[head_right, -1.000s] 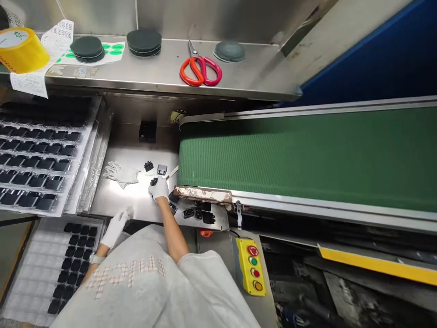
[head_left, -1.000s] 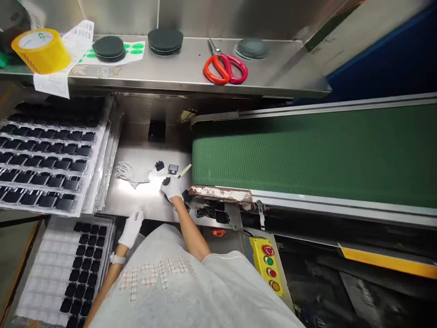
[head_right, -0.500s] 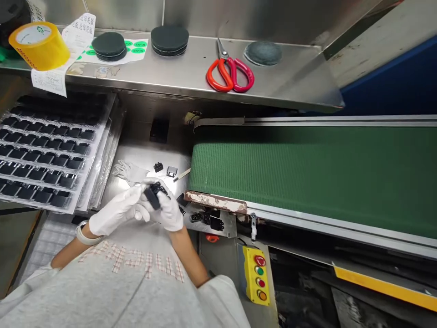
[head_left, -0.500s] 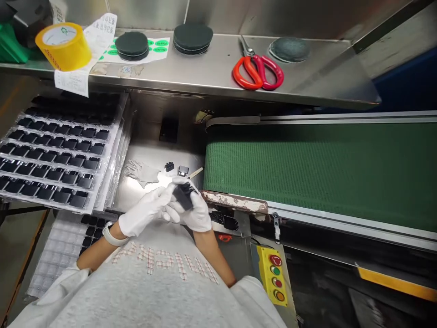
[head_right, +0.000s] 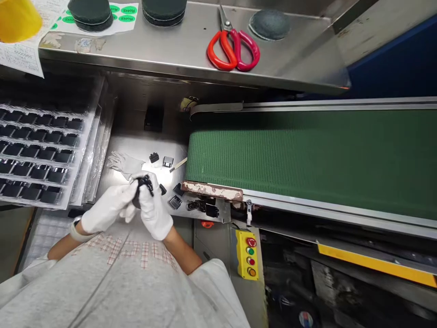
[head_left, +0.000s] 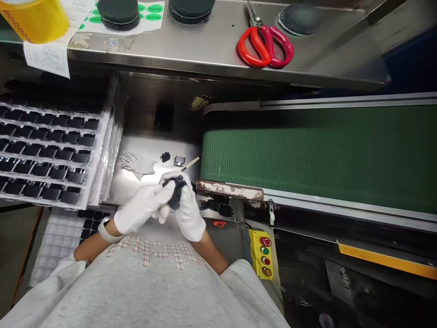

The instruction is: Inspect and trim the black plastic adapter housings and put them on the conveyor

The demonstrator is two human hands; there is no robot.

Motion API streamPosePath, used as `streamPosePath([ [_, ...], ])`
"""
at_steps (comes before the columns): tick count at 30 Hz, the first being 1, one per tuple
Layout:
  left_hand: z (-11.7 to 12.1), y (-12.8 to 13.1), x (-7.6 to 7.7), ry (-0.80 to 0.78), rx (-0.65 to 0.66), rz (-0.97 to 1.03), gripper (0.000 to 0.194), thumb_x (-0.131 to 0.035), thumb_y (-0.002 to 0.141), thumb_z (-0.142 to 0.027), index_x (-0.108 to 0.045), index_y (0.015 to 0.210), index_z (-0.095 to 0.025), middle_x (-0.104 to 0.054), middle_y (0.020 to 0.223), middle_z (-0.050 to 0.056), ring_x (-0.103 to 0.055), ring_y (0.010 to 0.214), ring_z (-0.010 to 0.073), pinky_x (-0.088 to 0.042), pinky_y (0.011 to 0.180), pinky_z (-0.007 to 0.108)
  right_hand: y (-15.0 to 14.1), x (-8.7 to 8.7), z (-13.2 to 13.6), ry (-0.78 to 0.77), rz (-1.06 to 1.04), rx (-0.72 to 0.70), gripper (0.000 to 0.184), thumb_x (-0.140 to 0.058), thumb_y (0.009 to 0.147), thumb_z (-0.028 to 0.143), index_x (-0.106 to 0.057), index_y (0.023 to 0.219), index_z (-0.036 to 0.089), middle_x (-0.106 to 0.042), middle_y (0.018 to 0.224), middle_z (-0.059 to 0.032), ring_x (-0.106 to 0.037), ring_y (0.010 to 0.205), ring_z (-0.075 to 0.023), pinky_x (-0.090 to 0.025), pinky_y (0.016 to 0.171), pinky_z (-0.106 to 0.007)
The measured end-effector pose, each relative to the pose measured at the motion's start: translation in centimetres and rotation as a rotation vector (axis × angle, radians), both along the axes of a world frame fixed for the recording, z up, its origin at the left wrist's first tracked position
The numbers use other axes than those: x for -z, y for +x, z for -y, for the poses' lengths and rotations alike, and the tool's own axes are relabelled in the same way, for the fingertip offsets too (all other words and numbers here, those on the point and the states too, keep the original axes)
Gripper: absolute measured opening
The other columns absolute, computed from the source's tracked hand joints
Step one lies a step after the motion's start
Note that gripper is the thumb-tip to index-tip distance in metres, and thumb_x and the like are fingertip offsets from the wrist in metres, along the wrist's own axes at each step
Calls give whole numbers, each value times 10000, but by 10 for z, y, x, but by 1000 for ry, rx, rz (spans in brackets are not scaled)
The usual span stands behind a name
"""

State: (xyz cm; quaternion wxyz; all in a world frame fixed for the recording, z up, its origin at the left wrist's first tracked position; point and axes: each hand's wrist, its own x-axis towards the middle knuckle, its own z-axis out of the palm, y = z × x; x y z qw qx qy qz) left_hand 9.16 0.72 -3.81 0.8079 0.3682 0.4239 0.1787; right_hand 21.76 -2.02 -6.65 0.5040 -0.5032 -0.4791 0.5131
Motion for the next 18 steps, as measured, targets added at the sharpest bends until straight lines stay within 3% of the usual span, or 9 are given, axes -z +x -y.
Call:
streamPosePath([
  [2, -5, 1, 8, -212, -64, 179, 511, -593, 848, -556, -385, 571, -181, -278, 369, -103, -228, 345, 24, -222, 406, 173, 4, -1, -2, 95, 137, 8, 522, -332, 896, 700, -496, 1080, 240, -571, 1005, -63, -574, 924, -195, -497, 878, -385],
  [4, -9, -2, 14, -369, -78, 326, 491, -659, 813, -464, -314, 590, -195, -127, 391, -132, -128, 338, 21, -198, 399, 163, 8, -4, -5, 129, 176, -2, 594, -346, 878, 728, -488, 1163, 227, -583, 1032, -73, -576, 972, -214, -481, 923, -413],
  [6, -10, -6, 16, -426, -35, 388, 485, -677, 785, -402, -282, 590, -201, -78, 401, -130, -105, 330, 29, -199, 381, 165, 11, -9, -9, 105, 138, -27, 623, -357, 858, 754, -525, 1139, 224, -599, 968, -60, -588, 908, -207, -501, 872, -399],
  [9, -8, -8, 17, -439, 52, 404, 442, -652, 774, -401, -301, 584, -210, -122, 388, -123, -152, 302, 44, -209, 351, 183, 15, -14, -15, 13, 71, -84, 542, -393, 858, 740, -581, 883, 231, -582, 790, -25, -569, 755, -177, -506, 737, -347],
  [13, -6, -6, 17, -335, 72, 357, 313, -613, 763, -351, -398, 595, -197, -265, 379, -107, -218, 297, 39, -215, 364, 185, 14, -12, -19, -86, 65, -13, 484, -440, 874, 670, -489, 666, 235, -480, 667, -10, -487, 670, -164, -453, 655, -330],
  [18, -8, -10, 9, 76, 170, 83, 245, -601, 762, -257, -518, 551, -164, -463, 410, -37, -373, 408, 55, -267, 414, 187, 6, -9, -14, -186, -31, 13, 373, -521, 842, 535, -447, 631, 237, -415, 626, 3, -406, 611, -148, -398, 552, -304],
])
